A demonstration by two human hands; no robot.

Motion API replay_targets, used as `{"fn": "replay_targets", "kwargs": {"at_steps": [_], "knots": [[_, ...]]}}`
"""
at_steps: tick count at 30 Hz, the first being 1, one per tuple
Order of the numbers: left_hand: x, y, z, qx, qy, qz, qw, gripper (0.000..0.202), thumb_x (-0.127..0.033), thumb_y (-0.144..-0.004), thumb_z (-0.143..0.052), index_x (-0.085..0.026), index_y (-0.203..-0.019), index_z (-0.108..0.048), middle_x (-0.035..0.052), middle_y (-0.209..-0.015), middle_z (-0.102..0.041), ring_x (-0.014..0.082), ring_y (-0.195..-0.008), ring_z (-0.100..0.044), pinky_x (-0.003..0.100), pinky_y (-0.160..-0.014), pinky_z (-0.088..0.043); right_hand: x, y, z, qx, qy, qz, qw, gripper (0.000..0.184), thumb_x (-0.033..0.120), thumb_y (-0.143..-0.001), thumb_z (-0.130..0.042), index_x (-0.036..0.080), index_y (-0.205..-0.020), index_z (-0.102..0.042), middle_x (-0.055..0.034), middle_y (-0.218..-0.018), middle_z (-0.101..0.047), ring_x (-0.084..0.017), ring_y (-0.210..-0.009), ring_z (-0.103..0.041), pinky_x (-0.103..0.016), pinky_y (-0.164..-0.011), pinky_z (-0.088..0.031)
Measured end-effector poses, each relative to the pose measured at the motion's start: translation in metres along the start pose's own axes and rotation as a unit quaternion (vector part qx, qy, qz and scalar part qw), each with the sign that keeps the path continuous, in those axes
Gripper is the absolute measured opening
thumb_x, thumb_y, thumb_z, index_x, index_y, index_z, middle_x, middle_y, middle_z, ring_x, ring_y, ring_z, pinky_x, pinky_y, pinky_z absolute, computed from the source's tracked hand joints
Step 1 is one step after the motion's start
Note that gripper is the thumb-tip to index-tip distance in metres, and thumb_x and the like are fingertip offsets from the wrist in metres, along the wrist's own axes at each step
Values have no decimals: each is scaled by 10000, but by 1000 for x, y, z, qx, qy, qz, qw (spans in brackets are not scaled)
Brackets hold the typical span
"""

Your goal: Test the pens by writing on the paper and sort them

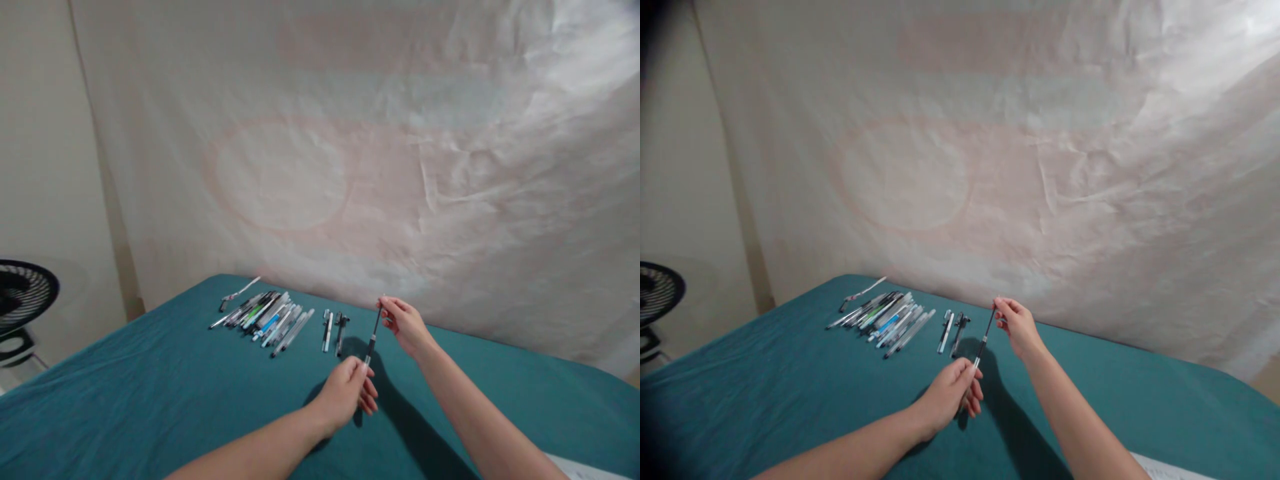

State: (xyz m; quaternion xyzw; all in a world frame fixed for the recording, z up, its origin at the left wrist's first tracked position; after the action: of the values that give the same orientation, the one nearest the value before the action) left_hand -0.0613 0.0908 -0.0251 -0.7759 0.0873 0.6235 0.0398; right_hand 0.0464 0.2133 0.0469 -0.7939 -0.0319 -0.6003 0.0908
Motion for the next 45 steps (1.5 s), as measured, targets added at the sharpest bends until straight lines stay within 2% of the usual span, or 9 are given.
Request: {"fn": "replay_targets", "kwargs": {"at_steps": [6, 14, 18, 28, 33, 36, 40, 43, 45], "knots": [[0, 2, -3, 15, -4, -4, 1000, 337, -505, -796, -411, -171, -838, -420, -30, -586, -521, 100, -422, -530, 213, -419, -387, 9, -52, 20, -78, 4, 32, 996, 280, 420, -632, -681, 178, -721, -570, -1, -643, -596, -62, -482, -486, -157, -410, -407], [-6, 3, -2, -11, 1, -20, 1000, 371, -539, -778, -428, -172, -831, -429, -35, -567, -513, 96, -404, -515, 204, -400, -374, -75, -43, -3, -22, 163, -87, 983, 217, 270, -612, -707, 136, -515, -566, 11, -404, -522, -76, -347, -457, -194, -366, -398], [-8, 3, 1, -25, 21, -24, 999, 385, -551, -764, -445, -171, -829, -435, -31, -585, -519, 92, -415, -516, 199, -397, -370, -89, -36, -15, -2, 223, -97, 970, 204, 271, -613, -701, 134, -509, -592, 7, -379, -532, -83, -336, -462, -191, -366, -369], [-10, 1, 7, -51, 49, -37, 997, 403, -559, -776, -418, -165, -863, -427, -27, -568, -537, 103, -404, -517, 215, -396, -390, -67, -18, -24, 35, 264, -91, 959, 215, 314, -692, -626, 146, -561, -598, -2, -467, -574, -83, -383, -474, -182, -361, -340], [-17, -2, 19, -96, 47, -51, 993, 424, -581, -753, -441, -169, -852, -430, -25, -586, -535, 110, -424, -528, 221, -405, -402, -41, 20, -38, 132, 213, -109, 962, 347, 485, -734, -553, 147, -701, -620, -20, -645, -618, -70, -454, -491, -171, -384, -350], [-19, -3, 21, -101, 30, -50, 993, 405, -566, -746, -468, -172, -831, -434, -23, -599, -538, 115, -436, -533, 229, -413, -417, -28, 43, -50, 209, 174, -98, 957, 339, 485, -699, -604, 145, -698, -607, 15, -573, -560, -63, -463, -465, -165, -403, -344], [-25, -4, 23, -98, -17, -73, 992, 367, -519, -789, -443, -160, -866, -450, 15, -686, -573, 142, -547, -586, 268, -521, -468, -25, 43, -47, 212, 187, -78, 956, 311, 457, -695, -618, 146, -698, -601, 33, -540, -521, -62, -465, -451, -166, -414, -347], [-48, -5, 36, -144, -200, -161, 956, 273, -387, -867, -375, -149, -977, -453, 64, -863, -586, 144, -737, -596, 251, -642, -466, -31, 22, -30, 151, 225, -74, 960, 308, 460, -725, -573, 155, -750, -605, 6, -655, -579, -65, -503, -482, -168, -428, -376], [-65, -6, 50, -199, -417, -187, 867, 198, -262, -869, -390, -154, -1027, -440, 83, -994, -553, 133, -844, -569, 234, -703, -452, -40, 7, -19, 116, 261, -77, 955, 292, 439, -724, -572, 149, -706, -601, -3, -637, -583, -69, -492, -490, -171, -422, -384]]}}
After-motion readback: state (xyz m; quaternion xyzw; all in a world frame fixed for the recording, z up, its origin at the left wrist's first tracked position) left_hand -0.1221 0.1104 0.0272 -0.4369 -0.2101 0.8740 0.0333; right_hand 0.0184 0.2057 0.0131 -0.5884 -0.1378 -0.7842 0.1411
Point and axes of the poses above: each hand's wrist, its own y-axis away from the middle knuckle, its own z-axis out of the back of the hand, x = y × z, the point moved 6 cm from there along -y, towards the middle knuckle
